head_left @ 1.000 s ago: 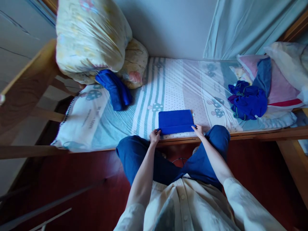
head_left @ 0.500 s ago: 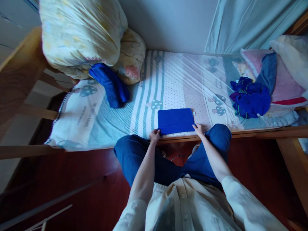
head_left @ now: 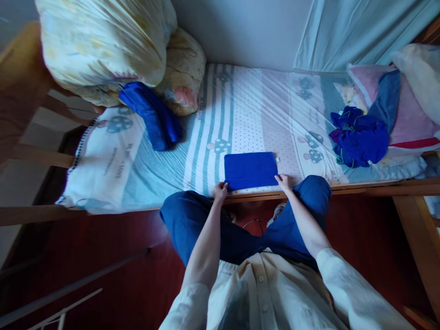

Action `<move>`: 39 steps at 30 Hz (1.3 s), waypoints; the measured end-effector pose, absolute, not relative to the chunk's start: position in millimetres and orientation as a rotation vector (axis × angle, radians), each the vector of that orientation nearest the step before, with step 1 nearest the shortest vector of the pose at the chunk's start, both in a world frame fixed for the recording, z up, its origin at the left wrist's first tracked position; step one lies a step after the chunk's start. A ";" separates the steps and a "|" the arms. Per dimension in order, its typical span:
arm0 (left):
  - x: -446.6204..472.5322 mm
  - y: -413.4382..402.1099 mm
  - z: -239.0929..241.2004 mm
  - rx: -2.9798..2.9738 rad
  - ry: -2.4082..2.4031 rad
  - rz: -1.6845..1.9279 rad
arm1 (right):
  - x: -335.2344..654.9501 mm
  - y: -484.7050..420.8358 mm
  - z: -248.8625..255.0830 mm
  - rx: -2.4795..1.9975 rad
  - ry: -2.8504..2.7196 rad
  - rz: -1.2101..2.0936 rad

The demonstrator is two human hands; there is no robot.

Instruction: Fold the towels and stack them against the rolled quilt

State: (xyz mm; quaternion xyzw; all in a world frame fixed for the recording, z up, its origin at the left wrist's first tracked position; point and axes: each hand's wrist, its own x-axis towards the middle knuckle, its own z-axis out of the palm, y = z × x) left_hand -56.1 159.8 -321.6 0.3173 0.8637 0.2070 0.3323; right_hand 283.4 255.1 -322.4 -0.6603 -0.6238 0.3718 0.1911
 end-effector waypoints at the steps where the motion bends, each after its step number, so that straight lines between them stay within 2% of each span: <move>1: -56.2 159.9 -321.6 0.829 2.257 0.541 | 283.7 255.0 -322.1 -1.848 -1.753 1.047; 20: -53.5 155.4 -309.5 0.817 2.277 0.577 | 281.6 256.2 -306.8 -1.900 -1.752 1.041; 23: -51.7 151.5 -298.5 0.927 2.287 0.648 | 279.7 248.2 -291.8 -1.876 -1.826 0.898; 27: -46.5 146.7 -286.2 1.480 2.222 0.730 | 271.6 232.7 -267.3 -1.727 -2.056 0.586; 33: -33.1 139.3 -291.3 1.840 2.021 0.524 | 258.5 211.4 -255.3 -1.487 -2.448 0.552; 39: -26.4 133.6 -298.5 1.879 2.058 0.245 | 256.1 205.9 -269.5 -1.572 -2.609 0.508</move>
